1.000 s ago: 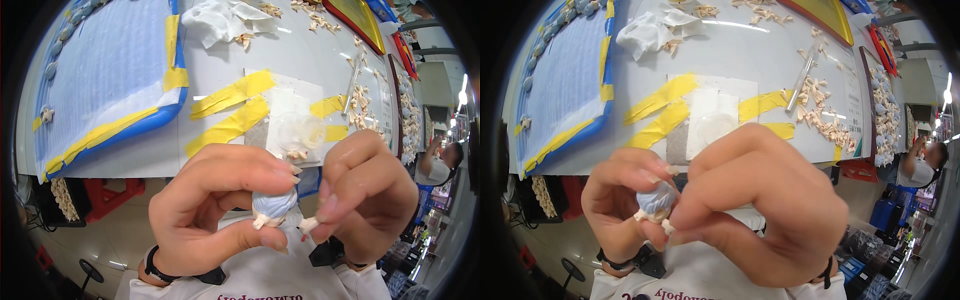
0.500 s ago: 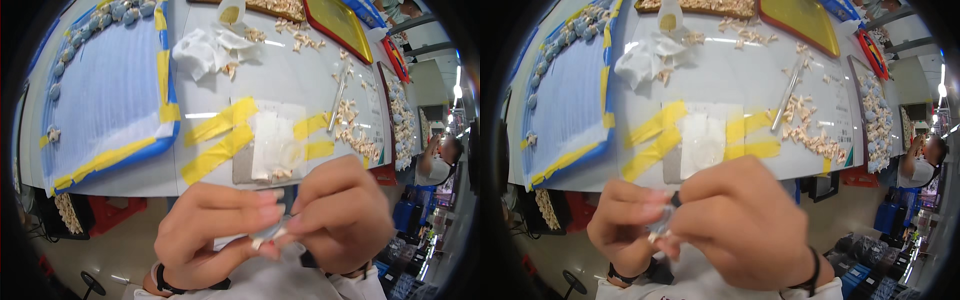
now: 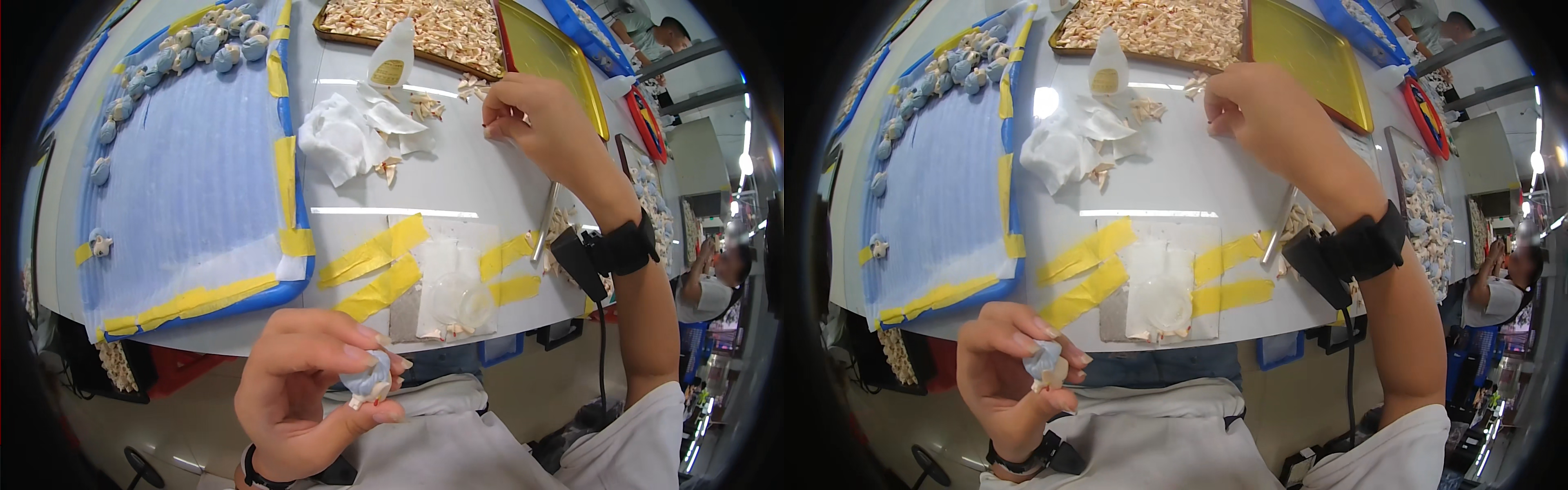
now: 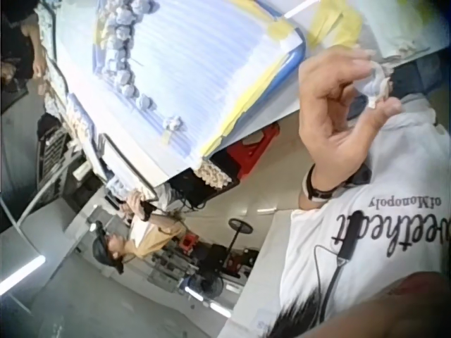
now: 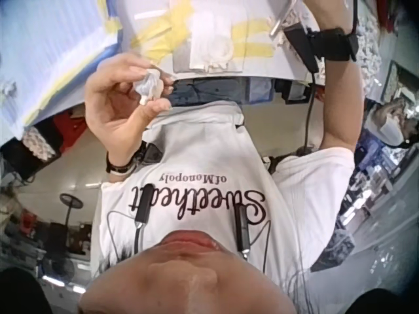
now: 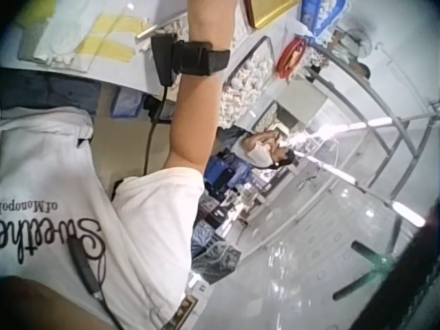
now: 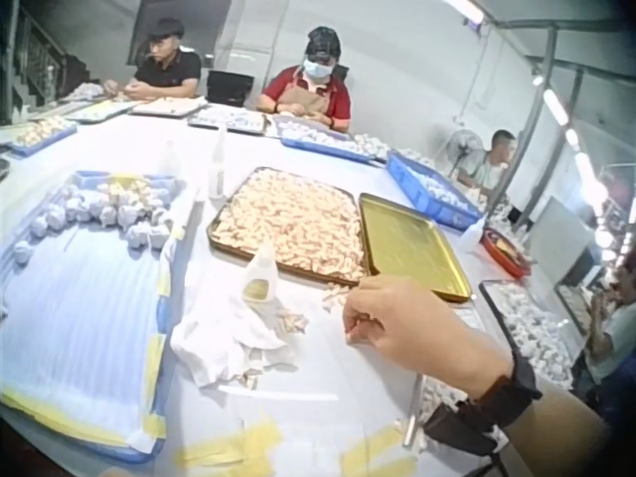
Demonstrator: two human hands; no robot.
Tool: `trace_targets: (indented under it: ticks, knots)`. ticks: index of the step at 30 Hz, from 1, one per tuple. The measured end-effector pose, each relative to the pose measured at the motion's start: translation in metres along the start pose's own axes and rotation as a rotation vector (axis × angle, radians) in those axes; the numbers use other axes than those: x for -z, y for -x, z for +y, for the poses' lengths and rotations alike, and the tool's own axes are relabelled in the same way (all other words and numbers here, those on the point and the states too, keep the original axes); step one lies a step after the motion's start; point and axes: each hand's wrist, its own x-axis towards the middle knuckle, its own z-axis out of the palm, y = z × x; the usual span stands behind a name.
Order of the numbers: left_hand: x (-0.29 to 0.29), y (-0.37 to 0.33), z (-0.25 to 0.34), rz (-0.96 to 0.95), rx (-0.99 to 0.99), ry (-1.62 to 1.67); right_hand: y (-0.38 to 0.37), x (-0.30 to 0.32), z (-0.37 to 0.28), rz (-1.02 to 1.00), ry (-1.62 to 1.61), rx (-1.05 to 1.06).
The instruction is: The person assembles small figurines by attaching tiny white components to the heads of blue and white dolls. They pick up each component from a tray, apply it to the doll's head, and place the finished unit onto a blue tray. The process is repeated continuously throughout the clip.
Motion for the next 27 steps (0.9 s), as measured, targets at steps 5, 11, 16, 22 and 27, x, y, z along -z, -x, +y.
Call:
trace_targets:
  ticks: [5, 11, 16, 22, 27]
  knots:
    - [0.006, -0.002, 0.003, -0.047, 0.043, 0.185, 0.023, 0.012, -0.016, 0.146, -0.133, 0.019]
    - [0.0, 0.001, 0.001, 0.071, 0.086, 0.246, 0.106, 0.043, -0.065, 0.29, -0.772, -0.32]
    - [0.011, 0.0, -0.003, -0.147, -0.024, -0.034, 0.145, 0.022, -0.085, 0.474, -1.125, -0.428]
    - [-0.004, 0.007, 0.005, -0.005, 0.111, 0.303, 0.155, 0.003, -0.09, 0.527, -1.229, -0.396]
    - [-0.001, 0.009, 0.006, 0.023, 0.041, 0.176, 0.148, 0.002, -0.09, 0.496, -1.13, -0.381]
